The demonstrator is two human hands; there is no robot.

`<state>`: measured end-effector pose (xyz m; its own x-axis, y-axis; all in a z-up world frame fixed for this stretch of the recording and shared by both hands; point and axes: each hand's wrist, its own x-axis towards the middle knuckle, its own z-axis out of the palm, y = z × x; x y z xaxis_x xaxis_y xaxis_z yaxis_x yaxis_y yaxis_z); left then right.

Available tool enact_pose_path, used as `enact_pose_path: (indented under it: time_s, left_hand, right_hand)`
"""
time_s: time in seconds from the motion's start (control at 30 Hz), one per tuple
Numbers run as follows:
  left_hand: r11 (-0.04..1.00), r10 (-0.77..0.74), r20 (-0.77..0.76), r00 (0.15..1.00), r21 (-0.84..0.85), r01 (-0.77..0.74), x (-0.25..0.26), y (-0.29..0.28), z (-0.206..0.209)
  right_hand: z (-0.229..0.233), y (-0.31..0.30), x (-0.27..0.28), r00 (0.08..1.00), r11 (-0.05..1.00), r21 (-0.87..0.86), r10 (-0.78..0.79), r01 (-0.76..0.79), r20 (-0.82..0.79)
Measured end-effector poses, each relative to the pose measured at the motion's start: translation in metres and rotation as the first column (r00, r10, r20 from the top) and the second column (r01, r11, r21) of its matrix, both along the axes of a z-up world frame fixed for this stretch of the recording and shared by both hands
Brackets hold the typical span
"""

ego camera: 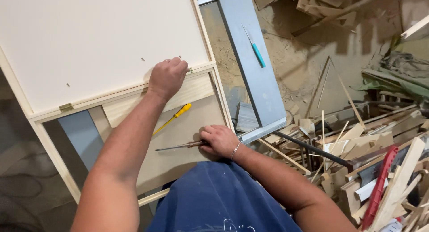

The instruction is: Fastening hinges to a wooden frame using a screwdriver and screws

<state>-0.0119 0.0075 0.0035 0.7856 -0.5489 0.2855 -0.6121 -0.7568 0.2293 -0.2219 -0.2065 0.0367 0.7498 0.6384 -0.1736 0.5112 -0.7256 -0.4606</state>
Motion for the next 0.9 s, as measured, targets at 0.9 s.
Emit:
enact_pose_path:
  time_s: [0.9]
  left_hand:
    - [0.997, 0.027, 0.180, 0.983, -0.072, -0.014, -0.010, -0.001, -0.018]
  right_hand:
    - [-0.002, 0.005, 0.002, 0.999, 0.998, -0.059, 0.012, -0.015, -0.047]
